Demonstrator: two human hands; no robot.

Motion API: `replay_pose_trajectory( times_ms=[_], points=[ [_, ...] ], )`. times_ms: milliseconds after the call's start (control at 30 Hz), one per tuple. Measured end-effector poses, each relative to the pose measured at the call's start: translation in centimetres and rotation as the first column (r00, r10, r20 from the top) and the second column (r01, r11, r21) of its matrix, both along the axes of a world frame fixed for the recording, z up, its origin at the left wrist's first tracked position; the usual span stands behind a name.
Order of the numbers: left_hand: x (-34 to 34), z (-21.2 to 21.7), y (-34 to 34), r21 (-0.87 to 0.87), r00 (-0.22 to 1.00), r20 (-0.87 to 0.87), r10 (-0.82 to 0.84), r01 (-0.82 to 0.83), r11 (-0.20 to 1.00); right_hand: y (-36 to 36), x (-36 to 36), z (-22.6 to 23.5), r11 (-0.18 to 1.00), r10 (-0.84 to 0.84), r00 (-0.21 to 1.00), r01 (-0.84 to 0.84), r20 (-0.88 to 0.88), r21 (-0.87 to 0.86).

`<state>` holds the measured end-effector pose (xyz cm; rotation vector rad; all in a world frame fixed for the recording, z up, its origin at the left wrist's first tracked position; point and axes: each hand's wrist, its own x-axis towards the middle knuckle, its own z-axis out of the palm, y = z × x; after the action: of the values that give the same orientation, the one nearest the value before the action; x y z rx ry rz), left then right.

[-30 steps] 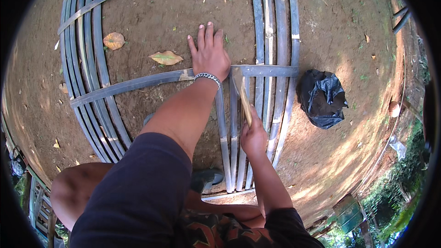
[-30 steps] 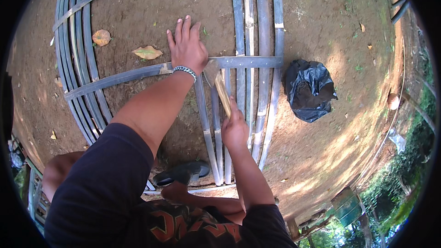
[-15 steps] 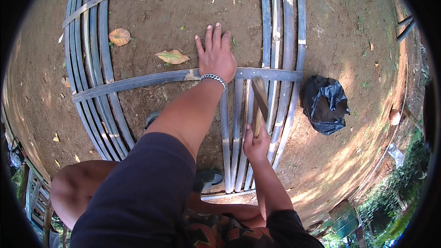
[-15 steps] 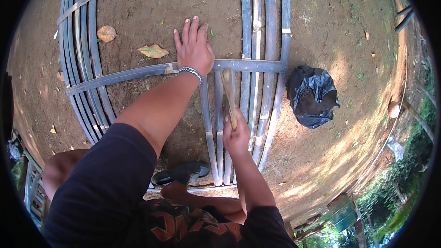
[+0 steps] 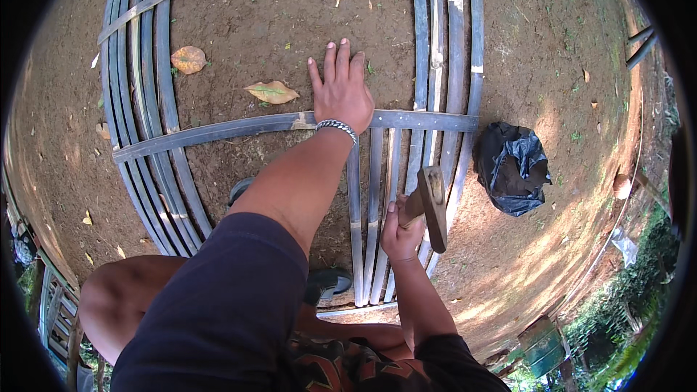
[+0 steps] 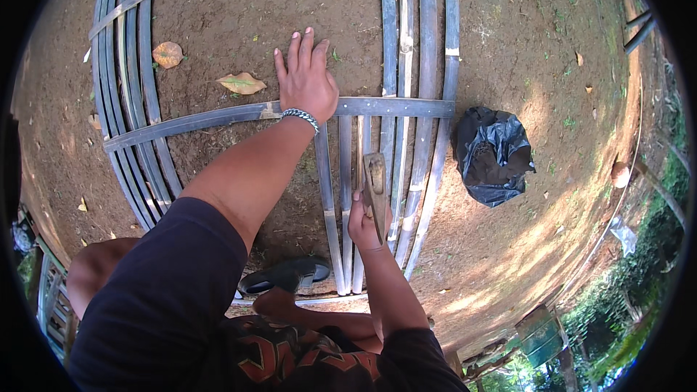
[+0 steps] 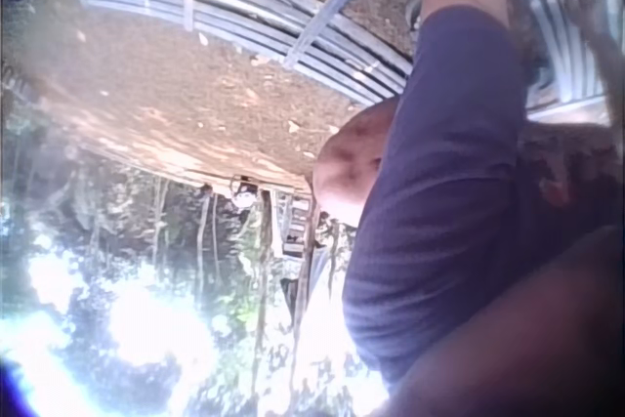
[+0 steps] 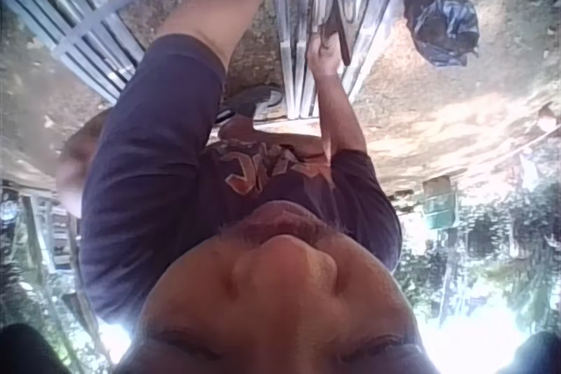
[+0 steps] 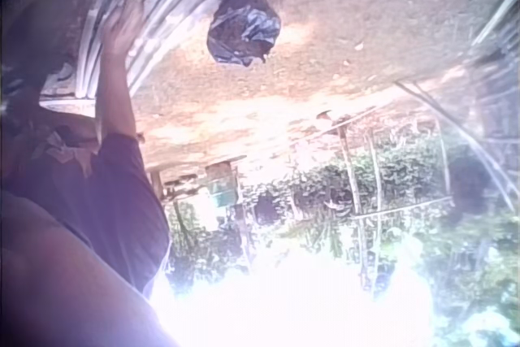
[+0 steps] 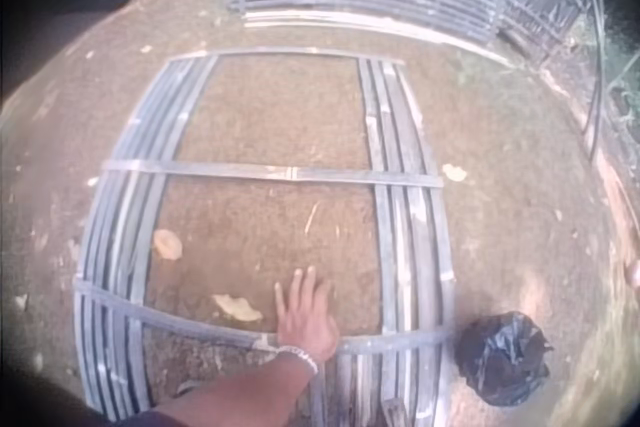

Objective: The person assembles a rectangular bamboo frame by arranging split bamboo strips on the ground. They use a hammer to drive nails into the intersections of the strips to secure the structure.

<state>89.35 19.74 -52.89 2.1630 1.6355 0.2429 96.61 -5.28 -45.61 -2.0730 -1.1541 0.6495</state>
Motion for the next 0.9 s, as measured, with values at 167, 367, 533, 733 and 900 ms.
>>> replay_pose_trajectory(
  times_ms=[167,367,533,733,900],
  points=[
    [0.2,0.2,0.1,0.010,1.000,-0.008,-0.008,0.009,1.000,1.7,-1.2,-1.3,0.925,-0.282,0.959,0.269,-0.012,-0.267],
    [0.2,0.1,0.0,0.024,1.000,-0.004,-0.006,0.006,1.000,3.2,-2.8,-2.6,0.825,-0.350,0.935,0.338,0.058,-0.452],
    [0.2,0.1,0.1,0.020,1.000,-0.009,-0.005,0.005,1.000,2.8,-3.2,-3.3,0.836,-0.372,0.926,0.364,0.065,-0.411],
    [0.2,0.1,0.1,0.009,1.000,0.002,0.000,0.000,1.000,2.8,-2.6,-3.5,0.852,-0.405,0.914,0.369,-0.020,-0.370],
    [0.2,0.1,0.1,-0.001,1.000,0.005,0.005,-0.005,1.000,3.0,-2.5,-3.2,0.858,-0.387,0.922,0.346,-0.034,-0.380]
  ],
)
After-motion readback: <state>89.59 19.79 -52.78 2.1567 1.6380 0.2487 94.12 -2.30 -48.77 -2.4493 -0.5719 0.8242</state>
